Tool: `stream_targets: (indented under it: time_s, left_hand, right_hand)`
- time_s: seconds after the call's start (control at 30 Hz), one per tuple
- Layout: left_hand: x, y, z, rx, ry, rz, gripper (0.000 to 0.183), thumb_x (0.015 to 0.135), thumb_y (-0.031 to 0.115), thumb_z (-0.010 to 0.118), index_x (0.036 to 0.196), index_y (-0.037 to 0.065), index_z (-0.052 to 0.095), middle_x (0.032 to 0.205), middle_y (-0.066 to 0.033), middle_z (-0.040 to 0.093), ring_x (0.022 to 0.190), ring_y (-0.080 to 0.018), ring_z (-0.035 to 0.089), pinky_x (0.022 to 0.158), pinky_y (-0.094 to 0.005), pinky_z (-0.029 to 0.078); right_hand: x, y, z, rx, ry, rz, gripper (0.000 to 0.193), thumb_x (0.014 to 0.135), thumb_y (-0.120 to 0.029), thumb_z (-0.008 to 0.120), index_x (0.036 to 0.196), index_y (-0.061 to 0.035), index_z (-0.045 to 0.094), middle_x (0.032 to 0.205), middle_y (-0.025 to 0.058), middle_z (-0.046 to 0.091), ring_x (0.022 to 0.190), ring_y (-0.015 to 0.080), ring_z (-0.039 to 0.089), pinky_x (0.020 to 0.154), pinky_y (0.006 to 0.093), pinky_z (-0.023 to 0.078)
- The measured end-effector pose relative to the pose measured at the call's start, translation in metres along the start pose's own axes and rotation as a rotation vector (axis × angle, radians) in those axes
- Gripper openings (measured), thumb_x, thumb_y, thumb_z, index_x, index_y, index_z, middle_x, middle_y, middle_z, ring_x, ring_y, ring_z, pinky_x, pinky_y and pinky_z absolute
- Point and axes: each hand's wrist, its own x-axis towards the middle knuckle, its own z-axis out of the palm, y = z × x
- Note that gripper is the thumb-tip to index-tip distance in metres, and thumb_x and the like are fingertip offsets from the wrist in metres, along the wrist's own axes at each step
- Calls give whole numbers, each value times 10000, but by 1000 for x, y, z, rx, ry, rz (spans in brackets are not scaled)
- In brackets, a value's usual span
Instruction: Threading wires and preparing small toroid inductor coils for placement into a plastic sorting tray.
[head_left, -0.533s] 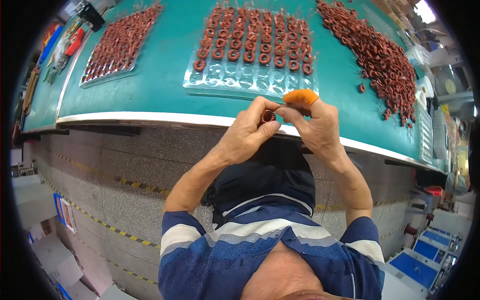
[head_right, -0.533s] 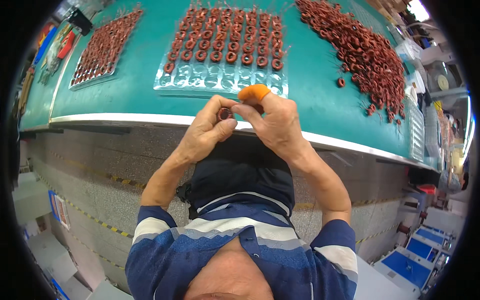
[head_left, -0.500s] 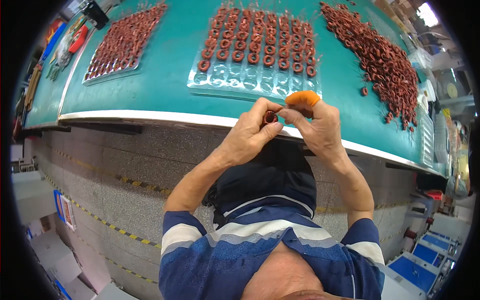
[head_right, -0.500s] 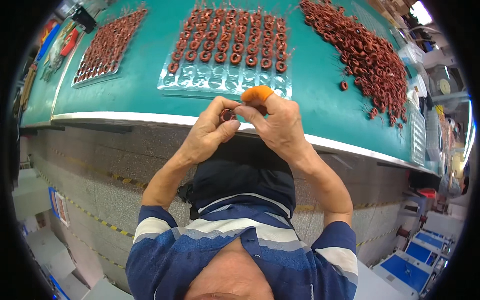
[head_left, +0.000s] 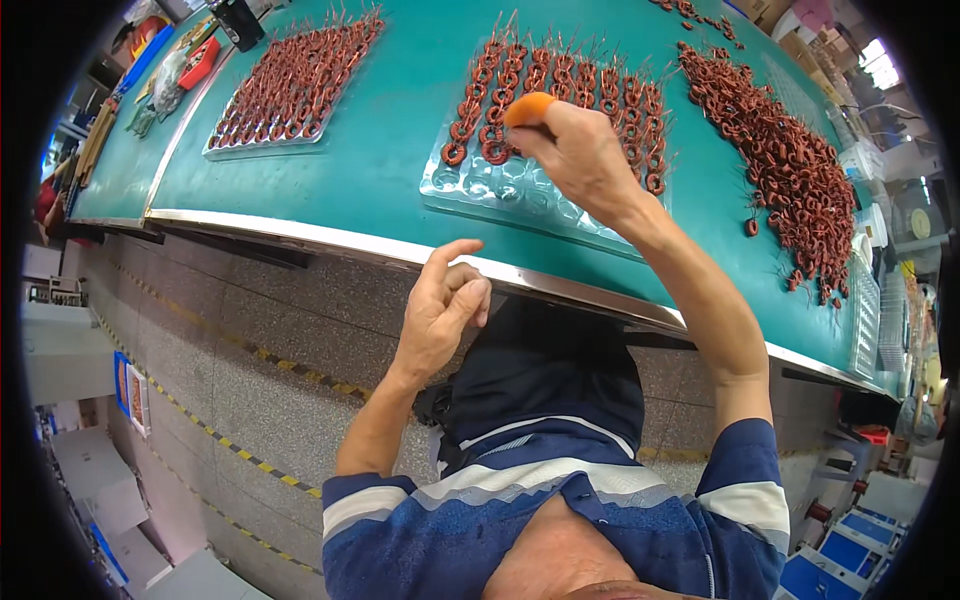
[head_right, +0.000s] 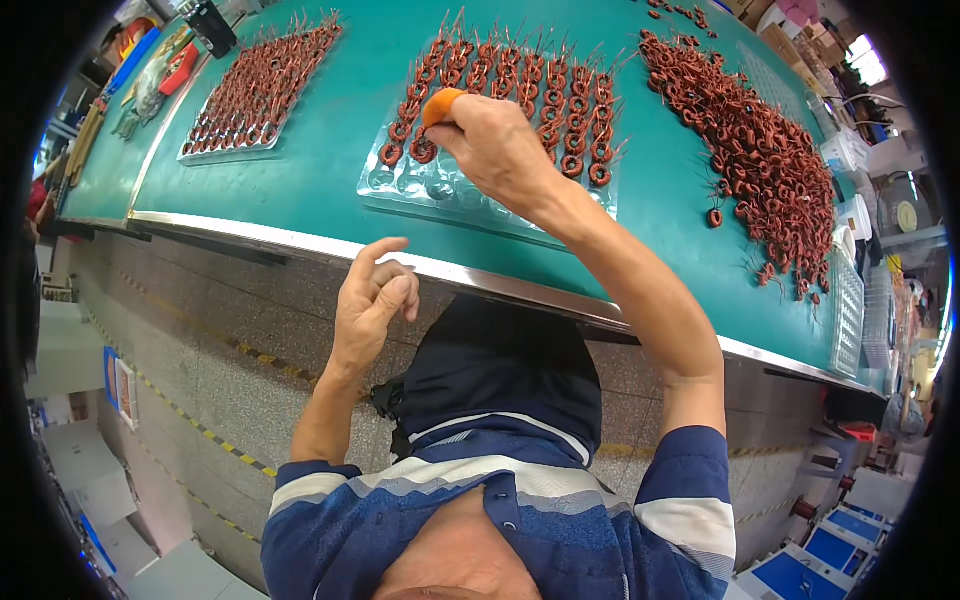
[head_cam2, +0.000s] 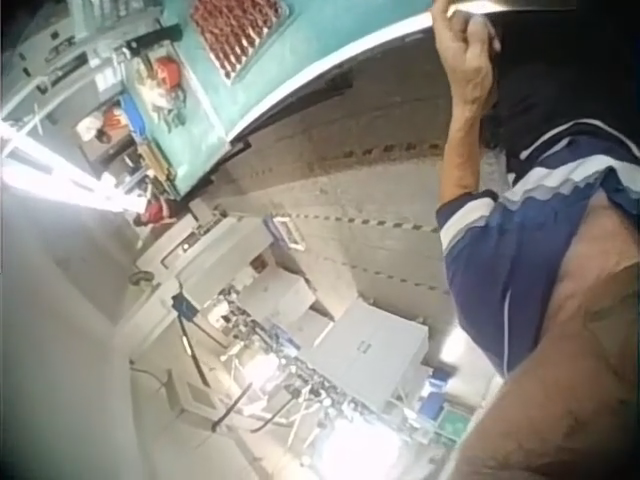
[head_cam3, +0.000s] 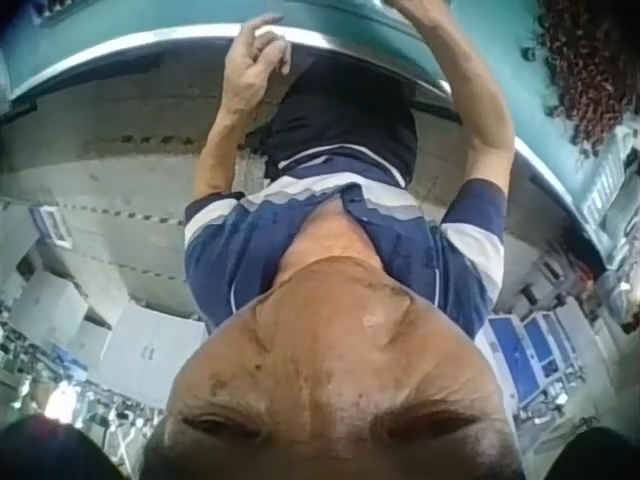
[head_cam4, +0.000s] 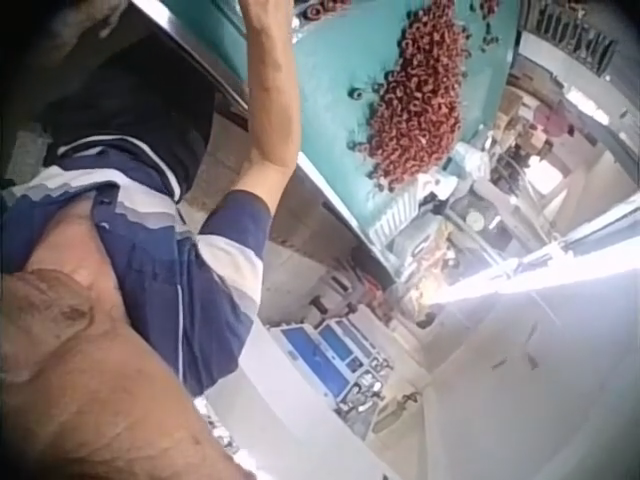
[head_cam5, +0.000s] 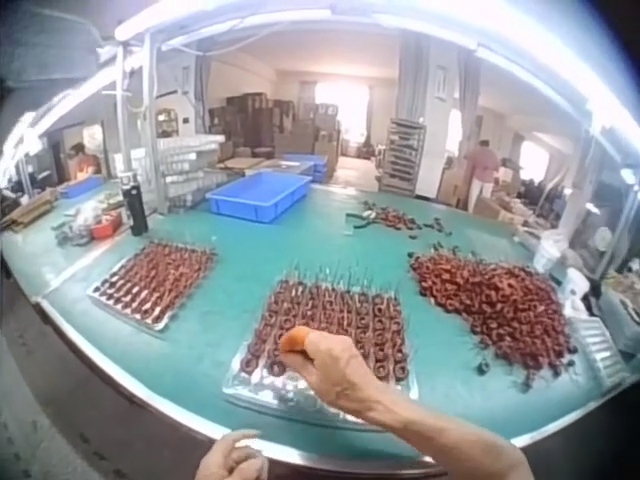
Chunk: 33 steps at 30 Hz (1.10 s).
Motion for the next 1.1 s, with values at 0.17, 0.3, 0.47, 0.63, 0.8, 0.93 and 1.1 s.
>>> stream_targets:
  time_s: [0.17,0.3,0.47,0.63,0.8,0.93,1.1]
  left_hand:
    - [-9,4,-2,-6,43,5,407,959,81,505,1323,-15,350,787,-60,523,657,-105,503,600,-218,423]
    - [-3,8,4,22,16,9,402,937,31,494,1317,-16,370,795,-57,528,645,-104,495,581,-212,412]
    - [-7,2,-8,70,-96,67,328,909,0,496,1236,-1,473,737,-60,518,615,-115,491,557,-230,425]
    - [-3,-15,24,145,-180,-86,265,893,17,529,1157,-12,525,734,-53,523,618,-113,505,553,-230,423]
    - [-4,-40,43,-38,-216,-66,260,894,76,594,1131,-19,544,724,-38,505,593,-101,471,512,-212,388]
    - [8,-35,76,4,-428,-56,295,886,116,635,1130,-25,547,713,-43,499,588,-103,468,511,-201,381]
    - [15,-28,93,-28,-410,24,270,939,123,560,1161,-28,527,720,-47,485,580,-96,456,496,-211,391]
  right_hand:
    - [16,24,25,-71,-71,-190,167,853,-129,643,953,4,650,816,156,664,748,300,654,672,359,515]
    - [13,24,21,-150,3,-181,239,839,-127,654,1062,-43,643,979,149,576,772,313,623,693,374,522]
    - [-34,29,-38,-231,206,-110,283,836,-121,678,1050,49,604,1050,151,546,734,275,620,668,338,535]
    - [-141,97,-149,-932,378,156,337,779,-104,687,1035,90,588,1109,241,567,1011,399,564,881,455,475]
    - [-187,163,-151,-848,269,220,178,770,-177,602,863,-26,585,930,185,564,876,353,562,774,437,484]
    - [-196,156,-157,-825,281,319,57,801,-25,513,836,7,543,895,193,531,865,337,553,755,414,488]
    - [-190,114,-141,-283,629,225,141,813,-104,603,889,15,590,885,176,574,839,314,588,736,387,490]
